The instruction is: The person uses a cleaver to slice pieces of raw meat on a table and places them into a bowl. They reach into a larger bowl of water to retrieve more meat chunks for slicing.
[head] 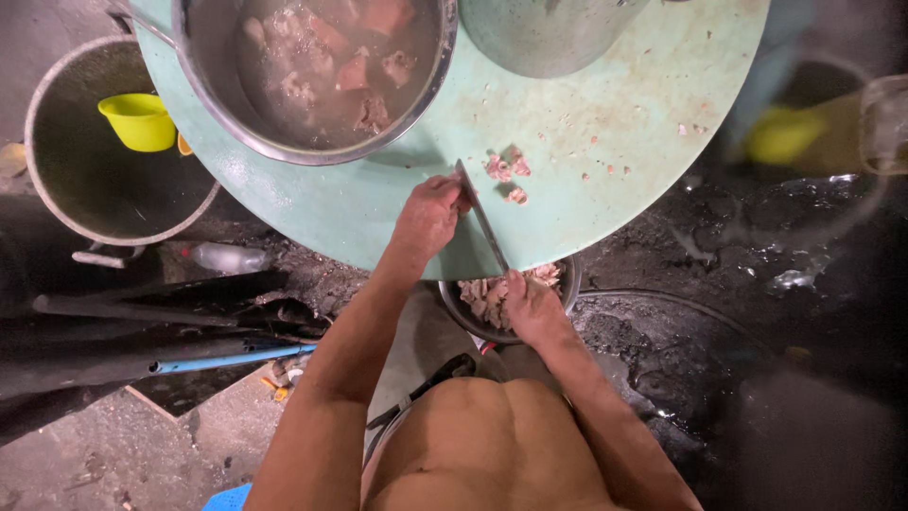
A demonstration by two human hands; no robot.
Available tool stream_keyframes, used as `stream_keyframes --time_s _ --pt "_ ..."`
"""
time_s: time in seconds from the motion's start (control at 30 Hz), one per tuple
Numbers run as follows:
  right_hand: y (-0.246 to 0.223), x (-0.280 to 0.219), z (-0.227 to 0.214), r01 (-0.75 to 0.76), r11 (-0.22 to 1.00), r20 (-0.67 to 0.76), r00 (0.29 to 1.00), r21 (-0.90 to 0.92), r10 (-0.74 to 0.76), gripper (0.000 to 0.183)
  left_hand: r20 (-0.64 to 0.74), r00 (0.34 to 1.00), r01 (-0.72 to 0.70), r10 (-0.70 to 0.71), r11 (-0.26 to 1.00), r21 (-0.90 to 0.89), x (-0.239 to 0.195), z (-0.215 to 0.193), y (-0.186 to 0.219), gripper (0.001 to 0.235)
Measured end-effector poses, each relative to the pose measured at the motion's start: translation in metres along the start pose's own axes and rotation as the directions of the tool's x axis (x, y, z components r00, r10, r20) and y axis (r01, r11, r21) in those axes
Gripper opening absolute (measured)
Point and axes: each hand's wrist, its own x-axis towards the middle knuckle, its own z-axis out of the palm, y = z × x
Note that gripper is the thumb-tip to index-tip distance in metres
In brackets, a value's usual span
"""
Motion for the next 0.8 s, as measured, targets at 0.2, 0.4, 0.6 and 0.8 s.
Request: stream_keyframes --time_s 0.2,0.4,0.6,0.8 --pt "-0.028 0.049 0.012 -0.048 0.992 -0.051 0.998 -0.114 0.043 0.063 0.026 1.000 -0.007 0.004 0.995 0.101 0.004 0.000 0.001 0.013" --pt "-0.018 0.056 0.005 -0.179 0.964 0.153 0.977 0.194 0.151 0.082 -0.084 0.994 -0.055 0.064 0.993 0.105 0.001 0.005 0.001 0.014" --pt "-0.012 0.011 0.001 0.103 0.987 -0.126 0.988 0.120 -0.087 0.068 -0.153 0.986 0.073 -0.068 0.997 0.027 -0.013 0.026 -0.002 0.011" --pt "-0.008 -0.018 -0.007 -0.005 1.000 -0.082 0.997 0.016 0.006 0.060 -0.215 0.957 0.218 -0.194 0.971 0.095 -0.018 0.048 -0.006 0.013"
